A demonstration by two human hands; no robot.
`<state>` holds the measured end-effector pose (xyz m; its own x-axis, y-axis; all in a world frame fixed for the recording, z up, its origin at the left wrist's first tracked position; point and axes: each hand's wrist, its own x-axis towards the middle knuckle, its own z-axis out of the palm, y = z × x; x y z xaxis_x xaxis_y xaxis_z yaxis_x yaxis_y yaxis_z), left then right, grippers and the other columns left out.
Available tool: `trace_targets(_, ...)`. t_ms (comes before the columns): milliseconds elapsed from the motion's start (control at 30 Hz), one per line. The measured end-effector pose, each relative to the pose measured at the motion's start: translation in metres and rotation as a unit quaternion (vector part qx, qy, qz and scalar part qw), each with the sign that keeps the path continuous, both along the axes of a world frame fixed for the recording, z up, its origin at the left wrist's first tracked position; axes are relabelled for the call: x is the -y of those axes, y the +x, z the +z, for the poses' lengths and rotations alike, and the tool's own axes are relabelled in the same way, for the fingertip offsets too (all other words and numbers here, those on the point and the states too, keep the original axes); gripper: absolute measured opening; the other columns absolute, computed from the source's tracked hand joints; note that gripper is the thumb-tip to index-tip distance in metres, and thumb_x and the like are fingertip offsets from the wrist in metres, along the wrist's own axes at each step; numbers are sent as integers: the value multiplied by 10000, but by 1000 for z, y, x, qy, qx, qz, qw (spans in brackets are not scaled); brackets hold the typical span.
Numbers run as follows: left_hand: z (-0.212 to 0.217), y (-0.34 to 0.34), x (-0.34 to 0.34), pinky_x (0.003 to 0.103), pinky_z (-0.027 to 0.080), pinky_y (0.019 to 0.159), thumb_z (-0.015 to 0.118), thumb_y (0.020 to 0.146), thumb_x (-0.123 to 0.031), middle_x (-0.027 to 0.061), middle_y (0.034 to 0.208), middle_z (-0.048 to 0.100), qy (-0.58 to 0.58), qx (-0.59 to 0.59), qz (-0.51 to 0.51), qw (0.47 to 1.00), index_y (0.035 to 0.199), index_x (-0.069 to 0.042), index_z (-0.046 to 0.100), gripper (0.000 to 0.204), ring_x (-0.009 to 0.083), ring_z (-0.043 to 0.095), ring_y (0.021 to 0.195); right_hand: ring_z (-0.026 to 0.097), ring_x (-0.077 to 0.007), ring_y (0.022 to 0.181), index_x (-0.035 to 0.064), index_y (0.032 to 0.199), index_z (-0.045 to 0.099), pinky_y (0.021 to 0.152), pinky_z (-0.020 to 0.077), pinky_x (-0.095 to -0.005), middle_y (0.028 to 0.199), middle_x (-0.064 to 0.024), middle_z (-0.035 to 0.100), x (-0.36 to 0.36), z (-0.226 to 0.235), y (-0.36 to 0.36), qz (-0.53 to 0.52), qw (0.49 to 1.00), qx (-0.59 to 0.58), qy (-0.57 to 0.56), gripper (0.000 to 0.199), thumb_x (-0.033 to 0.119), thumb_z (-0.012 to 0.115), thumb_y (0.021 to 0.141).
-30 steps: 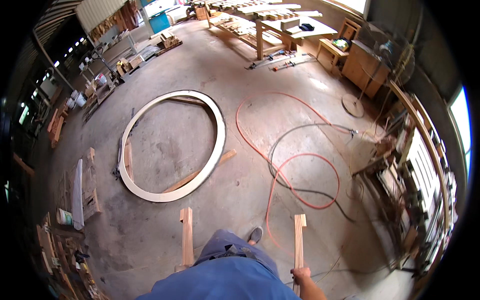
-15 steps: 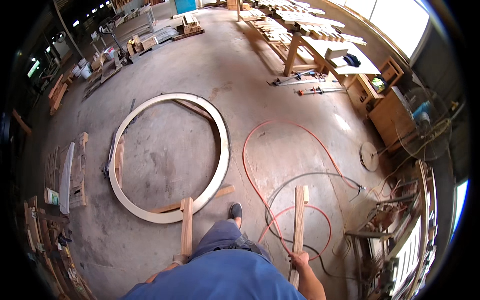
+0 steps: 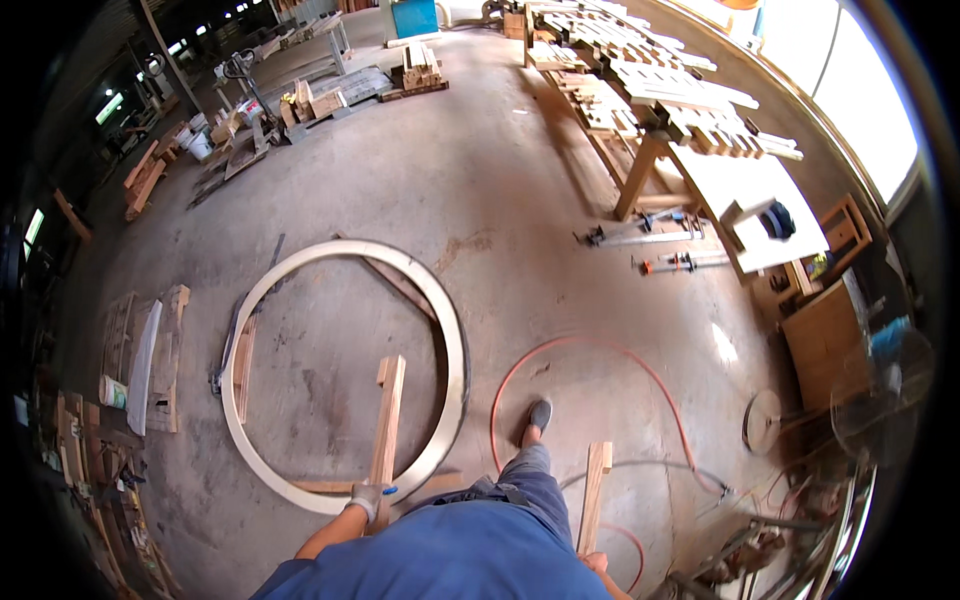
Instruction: The person uses a jigsaw to cut notches into wooden planks, applies glue to the joints, and assembles the pieces into a large circular wooden frame. They repeatedly cut, glue, and fit planks into the structure, securing them in place.
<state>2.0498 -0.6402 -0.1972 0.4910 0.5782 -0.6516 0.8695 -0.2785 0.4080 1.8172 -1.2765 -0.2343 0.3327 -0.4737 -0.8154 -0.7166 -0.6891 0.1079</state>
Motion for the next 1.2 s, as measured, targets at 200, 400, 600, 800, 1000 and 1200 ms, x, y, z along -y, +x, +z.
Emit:
trace_targets(200, 79, 120, 110, 394, 569, 778, 789, 898, -381, 104, 1036, 798, -64, -96, 56, 992, 1139, -31, 773, 425, 240, 747, 841, 769, -217, 699, 4, 901, 793, 631, 617, -381, 823, -124, 786, 86, 103, 307, 101, 984, 24, 146, 312, 316, 787, 884)
trace_targets(400, 22, 230, 144, 444, 574, 902, 696, 939, -451, 136, 1113, 801, 63, -176, -172, 967, 1147, -164, 813, 373, 324, 760, 1076, 722, -256, 594, 33, 746, 711, 552, 598, -417, 710, -139, 735, 147, 79, 588, 193, 962, 81, 178, 241, 231, 771, 869)
trace_targets(600, 32, 416, 165, 420, 572, 880, 852, 791, -468, 157, 1098, 805, -31, -138, 52, 989, 1173, -65, 806, 557, 290, 774, 1003, 763, -271, 710, 32, 907, 731, 669, 634, -484, 844, -168, 776, 124, 65, 836, -147, 968, 144, 141, 253, 277, 787, 877)
trace_targets(800, 62, 697, 138, 398, 576, 768, 893, 791, -247, 129, 970, 787, -137, -73, 287, 945, 1137, 1, 797, 436, 224, 737, 854, 753, -265, 677, 13, 885, 729, 633, 621, -459, 803, -158, 759, 25, 149, 1118, -136, 964, 141, 180, 226, 229, 786, 852)
trace_targets(1000, 68, 958, 80, 396, 569, 756, 936, 724, -253, 127, 931, 780, -61, 9, 218, 974, 1114, 25, 792, 500, 209, 724, 823, 743, -259, 644, -6, 863, 727, 598, 608, -433, 761, -147, 742, -14, 161, 1331, -117, 954, 167, 218, 199, 182, 784, 828)
trace_targets(1200, 129, 1200, 91, 393, 561, 686, 940, 722, -242, 83, 881, 774, -53, 32, 222, 973, 1082, 8, 803, 460, 186, 708, 752, 733, -254, 611, -24, 842, 725, 562, 595, -408, 720, -137, 726, 4, 126, 1524, -92, 955, 173, 220, 173, 134, 783, 803)
